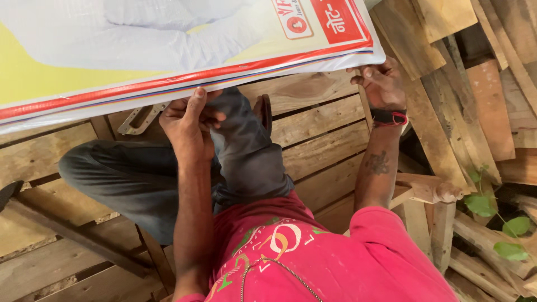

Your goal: The person sits on a wooden pallet and uses a staple gun to attach a large printed poster to the pallet. They repeatedly position the poster, fire staples along the edges, and adjust the material to secure it.

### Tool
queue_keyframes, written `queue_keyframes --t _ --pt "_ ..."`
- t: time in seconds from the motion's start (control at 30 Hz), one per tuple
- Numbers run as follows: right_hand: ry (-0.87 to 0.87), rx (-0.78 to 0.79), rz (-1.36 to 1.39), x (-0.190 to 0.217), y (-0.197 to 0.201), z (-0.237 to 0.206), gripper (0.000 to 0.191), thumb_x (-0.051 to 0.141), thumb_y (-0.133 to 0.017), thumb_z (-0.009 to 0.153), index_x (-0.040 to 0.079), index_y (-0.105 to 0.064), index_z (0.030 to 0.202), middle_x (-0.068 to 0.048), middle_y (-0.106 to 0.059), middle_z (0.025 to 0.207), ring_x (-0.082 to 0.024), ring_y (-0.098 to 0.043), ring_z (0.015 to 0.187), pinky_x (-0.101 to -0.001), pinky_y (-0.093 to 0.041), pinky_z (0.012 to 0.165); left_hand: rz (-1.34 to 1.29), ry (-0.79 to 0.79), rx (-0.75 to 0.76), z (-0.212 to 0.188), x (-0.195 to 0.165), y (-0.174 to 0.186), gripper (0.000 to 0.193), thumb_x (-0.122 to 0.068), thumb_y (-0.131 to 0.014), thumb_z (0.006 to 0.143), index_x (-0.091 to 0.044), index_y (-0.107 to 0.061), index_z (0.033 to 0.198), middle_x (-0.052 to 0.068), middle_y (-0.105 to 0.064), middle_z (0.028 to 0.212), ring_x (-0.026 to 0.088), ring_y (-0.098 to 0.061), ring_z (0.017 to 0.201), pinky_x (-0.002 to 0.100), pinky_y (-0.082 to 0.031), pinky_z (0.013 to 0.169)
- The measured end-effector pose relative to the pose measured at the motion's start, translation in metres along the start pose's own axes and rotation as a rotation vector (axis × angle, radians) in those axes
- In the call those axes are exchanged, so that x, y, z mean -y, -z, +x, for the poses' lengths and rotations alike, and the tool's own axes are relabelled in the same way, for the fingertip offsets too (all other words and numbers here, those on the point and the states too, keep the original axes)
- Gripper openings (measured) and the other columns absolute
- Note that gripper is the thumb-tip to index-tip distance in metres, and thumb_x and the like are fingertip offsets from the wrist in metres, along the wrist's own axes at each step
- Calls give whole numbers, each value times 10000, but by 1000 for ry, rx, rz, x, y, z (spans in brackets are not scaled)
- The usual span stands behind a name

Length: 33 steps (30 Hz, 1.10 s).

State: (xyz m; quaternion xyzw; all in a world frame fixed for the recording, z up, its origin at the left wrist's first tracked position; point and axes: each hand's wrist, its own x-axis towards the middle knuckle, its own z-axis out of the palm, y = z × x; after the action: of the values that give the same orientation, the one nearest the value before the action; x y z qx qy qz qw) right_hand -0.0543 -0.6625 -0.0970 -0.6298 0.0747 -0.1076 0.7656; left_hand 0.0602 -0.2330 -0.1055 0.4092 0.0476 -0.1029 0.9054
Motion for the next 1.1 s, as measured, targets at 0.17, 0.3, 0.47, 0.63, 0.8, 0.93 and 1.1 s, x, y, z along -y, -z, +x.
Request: queue_keyframes --t 0.17,0.3,0.47,0.63,0.8,0.93,1.1 --pt "126 91 116 -16 16 16 168 -52 -699 1065 8 -716 1221 -90 -729 1026 -227 -699 990 -423 -598 892 44 -13 4 0 -3 -1 124 -108 -723 985 15 -735 967 211 -789 903 168 -693 540 249 -491 438" --pt "284 19 226 -25 16 37 335 -77 -698 926 84 -669 1218 -98 -694 1335 -259 -665 1301 -494 -567 1148 1 -6 -35 0 -4 -1 117 -115 -727 982 -3 -728 949 193 -772 852 177 -681 536 264 -478 451" --pt "383 -181 274 -38 -13 42 350 -67 -667 975 69 -649 1296 -103 -684 1343 -281 -660 1287 -506 -550 1138 -71 13 -20 1 -1 -2 103 -110 -726 976 -9 -704 985 187 -777 890 221 -727 665 297 -515 526" --pt "340 -535 291 -40 -53 27 350 194 -693 839 182 -653 1186 -4 -696 1076 -184 -671 950 -427 -556 824 -191 38 -69 -1 4 -9 108 -94 -691 969 -11 -667 1034 172 -763 1017 298 -790 927 378 -643 695" --pt "183 -784 387 -33 -80 13 350 464 -704 928 134 -638 1027 2 -635 786 -163 -631 711 -389 -552 687 -294 16 -46 -2 5 -15 163 -80 -664 986 -9 -649 1132 175 -739 1068 318 -769 959 435 -670 792" --pt "130 -804 353 -27 -86 10 367 404 -796 896 96 -663 1046 11 -642 771 -134 -640 699 -322 -563 660 -354 -2 -26 -4 9 -20 206 -90 -646 1009 -18 -605 1198 171 -718 1104 317 -764 981 448 -675 819" --pt "340 -780 279 -27 -86 15 260 151 -817 891 71 -651 1074 -38 -759 951 -156 -739 847 -325 -624 765 -332 -23 -16 -7 11 -22 220 -98 -626 1019 -32 -575 1222 156 -707 1127 322 -761 993 441 -672 814"
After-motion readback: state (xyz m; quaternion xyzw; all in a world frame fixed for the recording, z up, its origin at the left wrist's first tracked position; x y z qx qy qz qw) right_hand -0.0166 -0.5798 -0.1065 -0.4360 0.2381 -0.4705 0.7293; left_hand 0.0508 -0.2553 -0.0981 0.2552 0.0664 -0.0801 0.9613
